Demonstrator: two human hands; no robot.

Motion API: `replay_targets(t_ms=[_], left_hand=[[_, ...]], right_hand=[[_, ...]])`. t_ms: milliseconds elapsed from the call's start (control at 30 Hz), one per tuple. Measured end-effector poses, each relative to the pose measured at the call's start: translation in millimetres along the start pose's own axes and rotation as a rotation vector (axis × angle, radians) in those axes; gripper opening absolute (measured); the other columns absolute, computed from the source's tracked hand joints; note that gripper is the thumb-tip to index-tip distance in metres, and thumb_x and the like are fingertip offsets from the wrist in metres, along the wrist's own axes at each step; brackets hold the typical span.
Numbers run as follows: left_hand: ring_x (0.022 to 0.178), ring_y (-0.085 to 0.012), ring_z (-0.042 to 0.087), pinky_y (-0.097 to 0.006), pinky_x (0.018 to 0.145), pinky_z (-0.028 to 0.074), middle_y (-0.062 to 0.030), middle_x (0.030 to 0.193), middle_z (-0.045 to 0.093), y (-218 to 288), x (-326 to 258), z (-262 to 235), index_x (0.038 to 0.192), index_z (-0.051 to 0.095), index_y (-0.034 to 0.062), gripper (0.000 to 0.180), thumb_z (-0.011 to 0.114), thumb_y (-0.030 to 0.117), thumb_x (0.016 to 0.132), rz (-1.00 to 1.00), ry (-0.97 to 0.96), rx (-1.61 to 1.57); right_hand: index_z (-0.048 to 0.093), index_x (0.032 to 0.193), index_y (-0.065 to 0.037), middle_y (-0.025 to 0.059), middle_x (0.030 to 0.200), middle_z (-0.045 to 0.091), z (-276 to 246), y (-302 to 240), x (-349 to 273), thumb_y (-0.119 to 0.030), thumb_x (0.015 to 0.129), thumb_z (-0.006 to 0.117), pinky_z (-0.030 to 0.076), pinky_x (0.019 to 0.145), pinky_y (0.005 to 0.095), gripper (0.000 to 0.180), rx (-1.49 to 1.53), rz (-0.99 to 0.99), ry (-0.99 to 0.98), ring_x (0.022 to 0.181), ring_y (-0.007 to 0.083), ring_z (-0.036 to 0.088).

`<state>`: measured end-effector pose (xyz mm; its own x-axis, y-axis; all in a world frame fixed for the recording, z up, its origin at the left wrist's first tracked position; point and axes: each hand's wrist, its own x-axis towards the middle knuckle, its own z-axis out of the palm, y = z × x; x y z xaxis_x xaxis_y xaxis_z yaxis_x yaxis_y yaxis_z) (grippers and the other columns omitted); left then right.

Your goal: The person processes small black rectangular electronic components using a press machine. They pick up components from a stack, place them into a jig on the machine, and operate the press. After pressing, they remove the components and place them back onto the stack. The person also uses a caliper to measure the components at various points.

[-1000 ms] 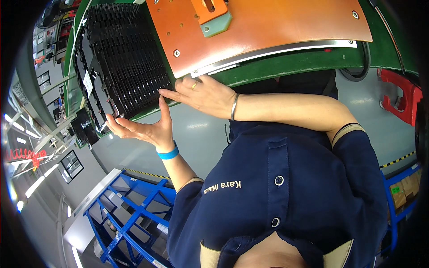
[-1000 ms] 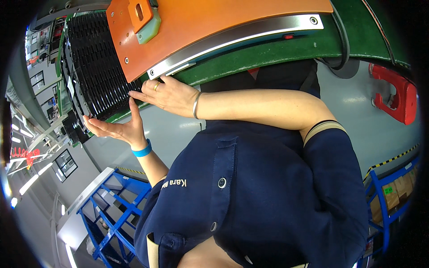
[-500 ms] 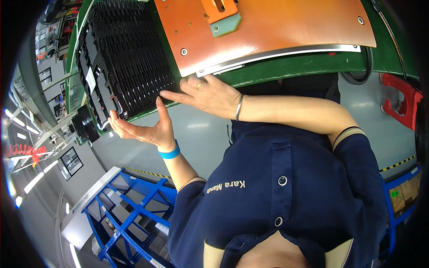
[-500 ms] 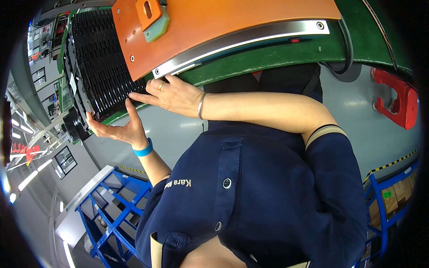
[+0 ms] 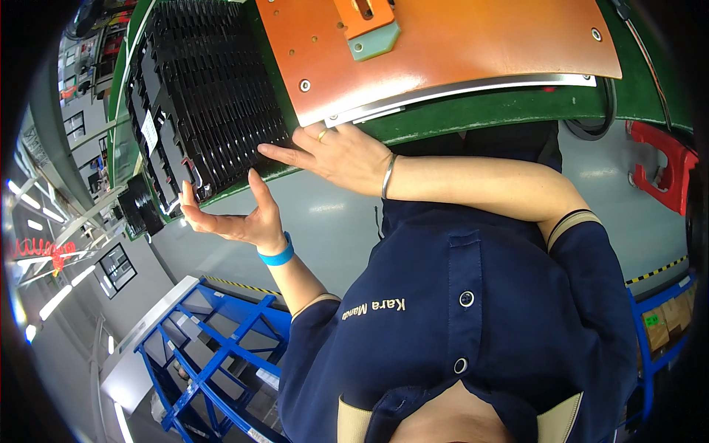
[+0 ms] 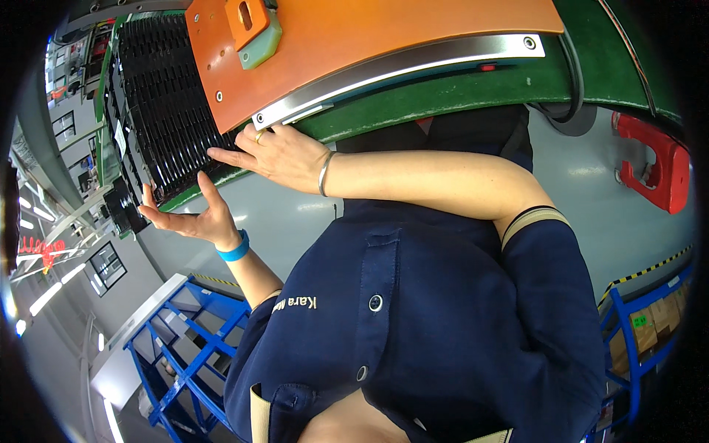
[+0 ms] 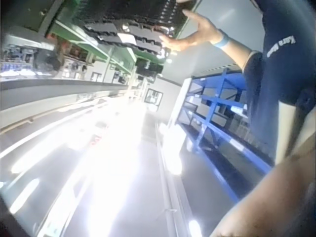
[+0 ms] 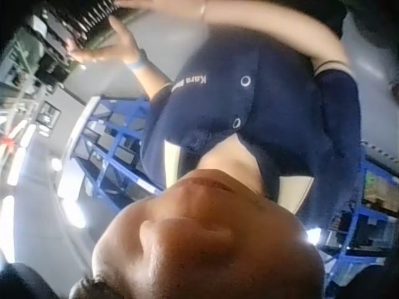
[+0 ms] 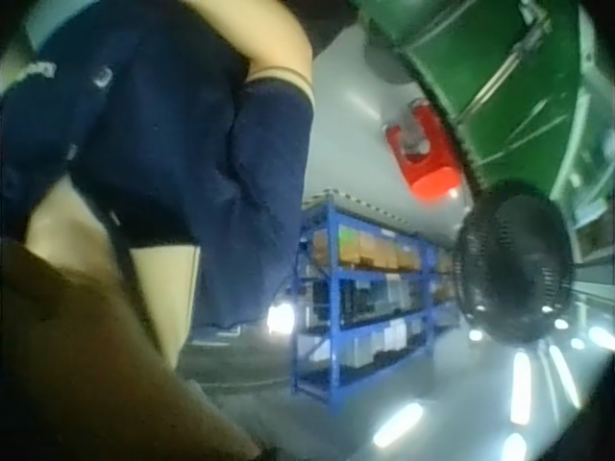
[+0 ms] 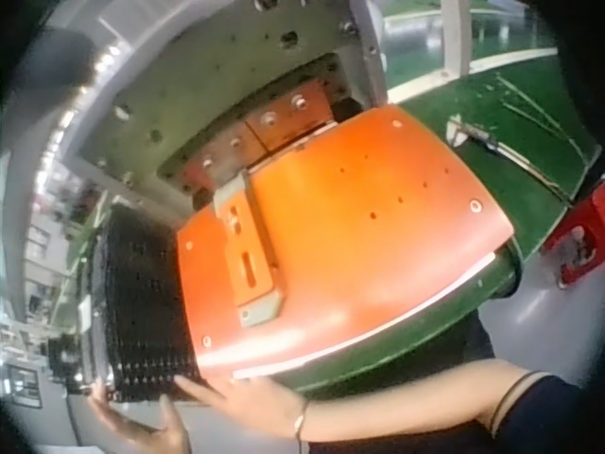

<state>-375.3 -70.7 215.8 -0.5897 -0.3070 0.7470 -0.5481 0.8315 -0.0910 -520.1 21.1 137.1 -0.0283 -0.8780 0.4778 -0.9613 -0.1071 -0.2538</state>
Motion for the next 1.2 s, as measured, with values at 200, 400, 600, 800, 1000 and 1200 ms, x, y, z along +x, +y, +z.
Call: replay_targets(t_ms=[200,400,600,800,1000,1200], left_hand=[[0.117,-0.0333,0.051,-0.047,0.103,0.038,-0.0203,0.133,0.049,0.2,0.3,1.7,0.154,0.017,0.0051,0.104,0.084,0.013,0.074,0.037,0.024,0.071],[0.115,-0.0315,0.052,-0.046,0.098,0.042,-0.019,0.132,0.05,-13.9,-1.6,4.2,0.154,0.016,0.0061,0.107,0.085,0.017,0.073,0.145,0.056,0.116],[0.115,-0.0317,0.053,-0.045,0.1,0.042,-0.0199,0.132,0.051,-4.8,1.6,2.6,0.154,0.016,0.006,0.104,0.083,0.014,0.075,0.05,0.052,0.019],[0.117,-0.0295,0.053,-0.045,0.104,0.039,-0.0197,0.131,0.052,-2.5,-0.7,-1.9,0.153,0.02,0.005,0.09,0.076,0.009,0.083,-0.091,0.056,-0.092],[0.116,-0.0282,0.052,-0.043,0.101,0.039,-0.0178,0.131,0.052,-6.8,-1.8,-0.4,0.152,0.024,0.0055,0.083,0.074,0.019,0.088,-0.019,0.044,0.056],[0.114,-0.0274,0.05,-0.042,0.098,0.039,-0.015,0.129,0.054,-6.6,-3.2,3.5,0.152,0.025,0.0066,0.078,0.069,0.03,0.092,0.009,0.07,0.125]], right_hand=[[0.027,0.156,-0.023,-0.0009,0.098,0.053,-0.1,-1.2,-0.2,-0.024,0.091,0.053,0.045,0.077,0.0267,0.069,0.06,0.01,-0.011,0.098,0.0149,0.05],[0.027,0.155,-0.03,-0.0028,0.088,0.05,0.9,1.2,3.6,-0.027,0.081,0.065,0.043,0.056,0.0233,0.083,0.102,-0.036,0.098,0.084,0.0119,0.051],[0.026,0.155,-0.031,-0.0028,0.088,0.049,3.3,-0.7,10.4,-0.032,0.075,0.073,0.044,0.06,0.022,0.093,0.148,-0.003,0.094,0.084,0.0129,0.05],[0.025,0.156,-0.029,-0.0021,0.089,0.05,2.1,-2.4,9.4,-0.031,0.076,0.072,0.046,0.065,0.0244,0.092,0.133,-0.006,0.075,0.085,0.0138,0.05],[0.024,0.156,-0.031,-0.0006,0.088,0.05,3.4,-3.0,9.3,-0.03,0.077,0.072,0.048,0.065,0.0243,0.092,0.188,0.015,0.075,0.085,0.0154,0.051],[0.027,0.153,-0.041,0.0001,0.087,0.051,2.0,-2.7,12.9,-0.033,0.077,0.074,0.048,0.066,0.0261,0.089,0.301,-0.013,0.15,0.081,0.0172,0.053]])
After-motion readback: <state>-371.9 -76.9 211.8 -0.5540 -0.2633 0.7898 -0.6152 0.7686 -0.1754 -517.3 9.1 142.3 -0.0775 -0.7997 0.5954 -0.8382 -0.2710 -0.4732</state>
